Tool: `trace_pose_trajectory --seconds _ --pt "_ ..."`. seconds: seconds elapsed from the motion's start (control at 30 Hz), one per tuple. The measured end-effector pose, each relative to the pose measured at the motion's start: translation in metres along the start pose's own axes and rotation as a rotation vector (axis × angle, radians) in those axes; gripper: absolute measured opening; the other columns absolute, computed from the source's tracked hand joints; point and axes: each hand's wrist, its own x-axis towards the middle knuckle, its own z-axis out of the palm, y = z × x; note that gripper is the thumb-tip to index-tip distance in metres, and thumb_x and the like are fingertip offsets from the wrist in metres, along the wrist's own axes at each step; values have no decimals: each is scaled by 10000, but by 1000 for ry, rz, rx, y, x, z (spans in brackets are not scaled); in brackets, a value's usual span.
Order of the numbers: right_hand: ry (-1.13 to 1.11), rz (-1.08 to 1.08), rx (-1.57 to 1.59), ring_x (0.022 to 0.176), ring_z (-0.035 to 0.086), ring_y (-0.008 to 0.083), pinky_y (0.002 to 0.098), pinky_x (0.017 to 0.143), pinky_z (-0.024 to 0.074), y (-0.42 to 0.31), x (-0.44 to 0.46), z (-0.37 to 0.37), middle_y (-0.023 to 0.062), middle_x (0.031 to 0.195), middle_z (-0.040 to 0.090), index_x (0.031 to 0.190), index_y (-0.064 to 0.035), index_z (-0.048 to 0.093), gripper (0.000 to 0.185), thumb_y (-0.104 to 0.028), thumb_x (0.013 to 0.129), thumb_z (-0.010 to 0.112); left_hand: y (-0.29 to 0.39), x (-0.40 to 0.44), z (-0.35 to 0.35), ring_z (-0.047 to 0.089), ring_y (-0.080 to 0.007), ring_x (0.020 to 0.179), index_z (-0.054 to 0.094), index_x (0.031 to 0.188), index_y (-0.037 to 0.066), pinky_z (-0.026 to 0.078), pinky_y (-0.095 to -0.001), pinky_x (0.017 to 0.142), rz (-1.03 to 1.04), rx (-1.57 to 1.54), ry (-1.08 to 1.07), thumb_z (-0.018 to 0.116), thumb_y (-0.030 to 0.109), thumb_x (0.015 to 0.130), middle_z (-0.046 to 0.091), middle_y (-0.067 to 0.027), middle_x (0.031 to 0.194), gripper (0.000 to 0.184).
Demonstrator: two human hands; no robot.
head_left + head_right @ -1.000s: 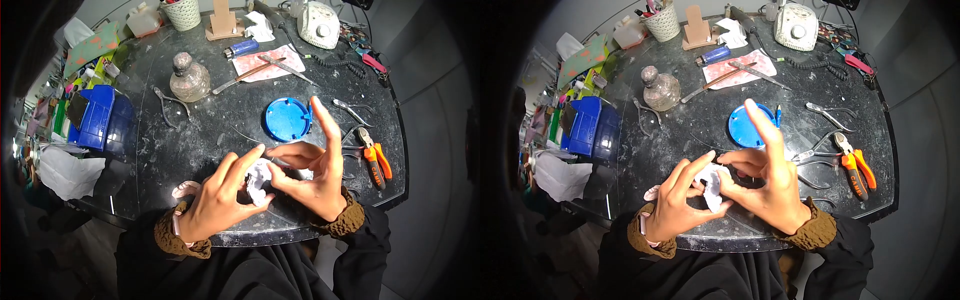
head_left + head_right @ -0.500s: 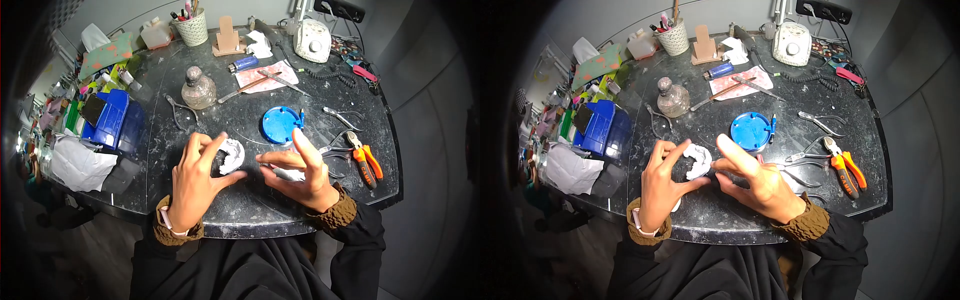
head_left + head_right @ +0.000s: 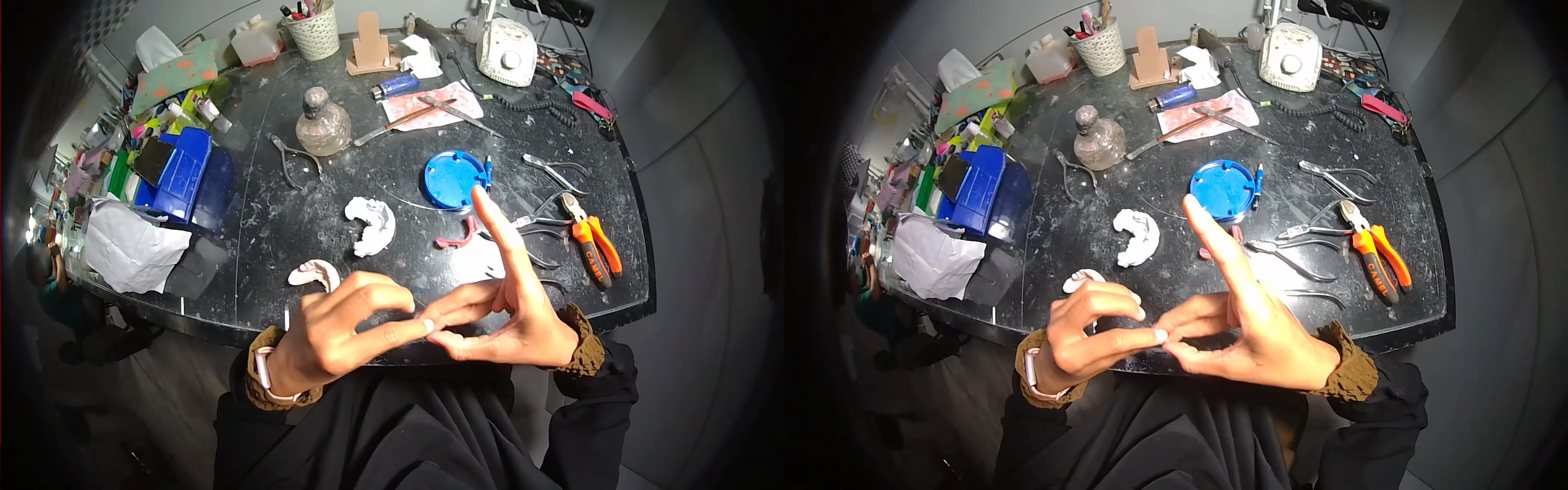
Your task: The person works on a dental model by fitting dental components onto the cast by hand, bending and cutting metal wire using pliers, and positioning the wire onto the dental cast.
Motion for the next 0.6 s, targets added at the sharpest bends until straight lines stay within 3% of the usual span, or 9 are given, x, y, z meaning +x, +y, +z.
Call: trace_pose_trajectory --seconds 0.17,0.23,0.27,0.33,0.4,0.43,0.53,0.57,0.6 --pt "54 126 58 918 679 198 303 813 562 -3 -23 7 132 1017 651 1496 -134 16 1022 81 764 696 12 -2 10 651 -228 815 682 847 52 546 -317 616 -42 -204 -105 767 90 670 616 -56 875 199" --pt "120 109 -73 891 684 180 274 737 574 2 -37 -1 127 997 660 1442 -81 277 842 32 750 744 10 -3 11 652 -235 822 661 858 29 548 -308 621 -51 -284 -60 756 56 686 625 -75 887 199" --pt "233 13 -513 824 690 180 252 595 569 0 -39 -7 82 936 640 1165 -11 523 548 22 691 795 8 -3 8 651 -236 830 647 871 12 549 -300 620 -54 -323 -24 748 31 693 629 -84 899 206" --pt "379 101 -1138 662 642 170 269 512 498 0 -52 -18 57 876 621 911 4 599 332 -73 674 818 5 -5 2 660 -253 803 655 877 -17 553 -316 663 -84 -416 71 760 6 700 660 -125 883 207" --pt "388 164 -1348 670 577 221 315 530 455 2 -61 -24 62 917 604 808 -5 566 334 -154 648 818 4 -9 -5 665 -252 797 666 893 -23 553 -314 663 -103 -501 113 762 20 718 672 -132 891 204" --pt "373 305 -1330 852 566 272 346 671 468 3 -64 -20 75 968 582 795 -20 536 324 -152 655 795 4 -10 -7 667 -253 797 668 895 -26 553 -312 664 -98 -519 133 763 24 722 674 -135 894 204" --pt "397 154 -1491 939 531 267 379 800 440 42 -74 -23 99 1014 555 849 -33 526 248 -121 733 726 6 -12 -8 671 -253 761 671 865 -25 556 -305 643 -81 -552 187 769 68 736 678 -146 871 187" --pt "399 156 -1591 981 522 266 450 944 349 48 -75 -19 111 1032 546 883 -34 514 203 -109 773 668 7 -11 -6 671 -250 726 671 830 -21 559 -302 619 -72 -550 207 774 104 744 678 -152 841 183" --pt "389 168 -1673 998 524 249 475 976 310 56 -78 -16 111 1032 543 900 -21 504 199 -120 794 640 8 -10 -5 672 -247 691 671 796 -16 562 -298 596 -61 -549 228 779 140 752 678 -157 811 195"
